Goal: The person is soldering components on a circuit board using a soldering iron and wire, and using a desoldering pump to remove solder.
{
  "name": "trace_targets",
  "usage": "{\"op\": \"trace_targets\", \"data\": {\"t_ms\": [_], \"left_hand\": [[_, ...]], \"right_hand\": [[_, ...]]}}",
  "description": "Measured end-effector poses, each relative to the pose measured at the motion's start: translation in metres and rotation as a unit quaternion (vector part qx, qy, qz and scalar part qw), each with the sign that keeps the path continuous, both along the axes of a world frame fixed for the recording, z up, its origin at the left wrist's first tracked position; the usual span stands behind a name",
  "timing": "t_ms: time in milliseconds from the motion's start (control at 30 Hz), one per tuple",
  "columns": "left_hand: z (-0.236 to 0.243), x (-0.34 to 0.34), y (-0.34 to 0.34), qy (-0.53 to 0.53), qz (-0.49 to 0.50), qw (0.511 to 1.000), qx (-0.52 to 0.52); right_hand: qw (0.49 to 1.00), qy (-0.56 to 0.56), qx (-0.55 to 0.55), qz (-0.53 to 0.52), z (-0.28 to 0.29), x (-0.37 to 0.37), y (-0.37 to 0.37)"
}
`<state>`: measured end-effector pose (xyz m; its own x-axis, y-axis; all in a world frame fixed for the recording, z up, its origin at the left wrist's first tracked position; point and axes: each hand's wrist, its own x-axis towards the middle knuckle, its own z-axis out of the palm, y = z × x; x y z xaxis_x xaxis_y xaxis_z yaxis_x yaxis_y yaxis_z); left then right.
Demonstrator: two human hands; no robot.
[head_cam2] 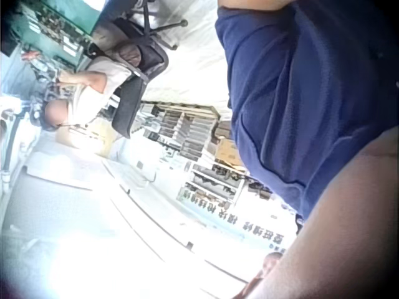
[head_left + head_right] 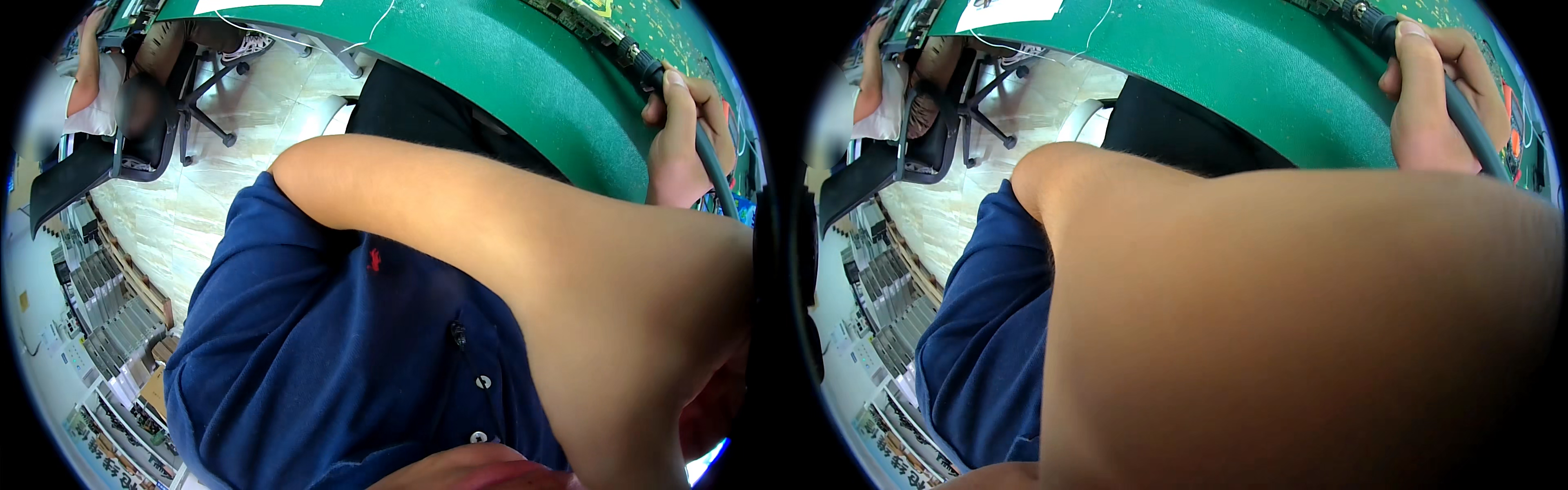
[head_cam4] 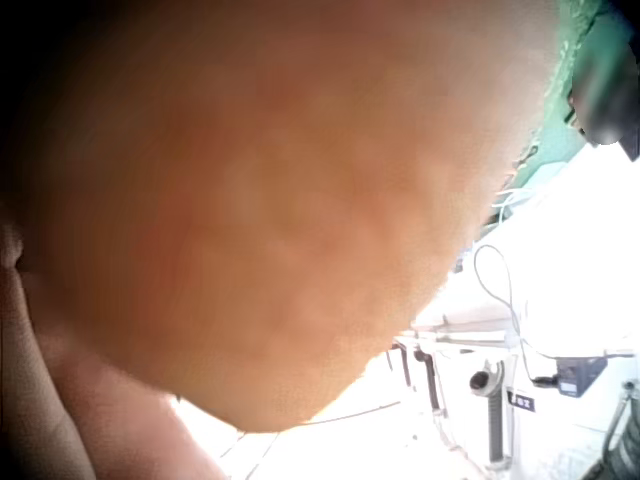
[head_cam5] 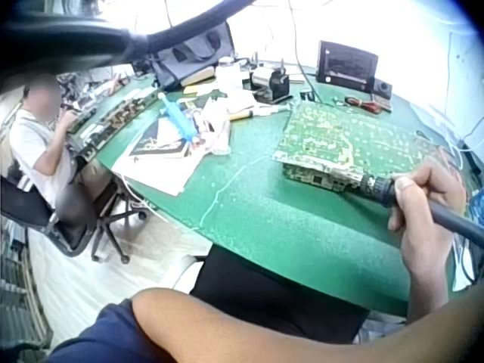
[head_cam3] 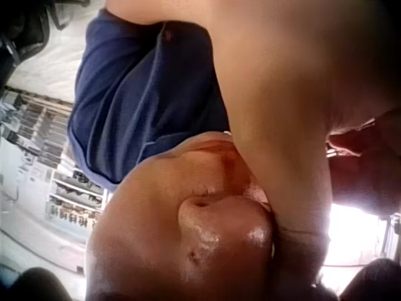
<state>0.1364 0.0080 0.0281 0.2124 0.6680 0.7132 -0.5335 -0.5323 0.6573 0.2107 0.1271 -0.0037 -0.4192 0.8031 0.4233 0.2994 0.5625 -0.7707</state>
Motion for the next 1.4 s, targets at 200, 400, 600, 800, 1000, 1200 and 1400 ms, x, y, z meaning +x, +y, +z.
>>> {"op": "trace_targets", "data": {"t_ms": [200,400,600,800,1000,1200,1400], "left_hand": [[0.006,-0.008,0.006,0.001,0.013,1.000,0.011],[-0.020,-0.008,0.003,0.007,0.089,0.996,0.017],[-0.059,-0.025,-0.014,0.139,0.132,0.981,-0.023],[-0.080,-0.070,-0.019,0.281,0.350,0.892,0.045],[-0.070,-0.149,-0.011,0.357,0.594,0.721,0.010],[-0.068,-0.212,0.004,0.331,0.734,0.593,0.019],[-0.059,-0.252,0.003,0.277,0.800,0.522,-0.104]], "right_hand": [[0.998,-0.044,-0.032,-0.028,0.014,-0.004,-0.011],[0.995,0.096,-0.008,0.025,-0.002,-0.005,-0.004],[0.994,0.086,0.037,0.048,0.003,-0.006,-0.002],[0.992,0.093,0.052,0.065,0.002,-0.004,0.003],[0.996,0.077,0.015,0.051,0.005,-0.004,-0.002],[0.998,0.054,0.009,0.037,0.010,-0.006,-0.008],[0.999,0.036,0.015,0.023,0.008,-0.004,-0.006]]}}
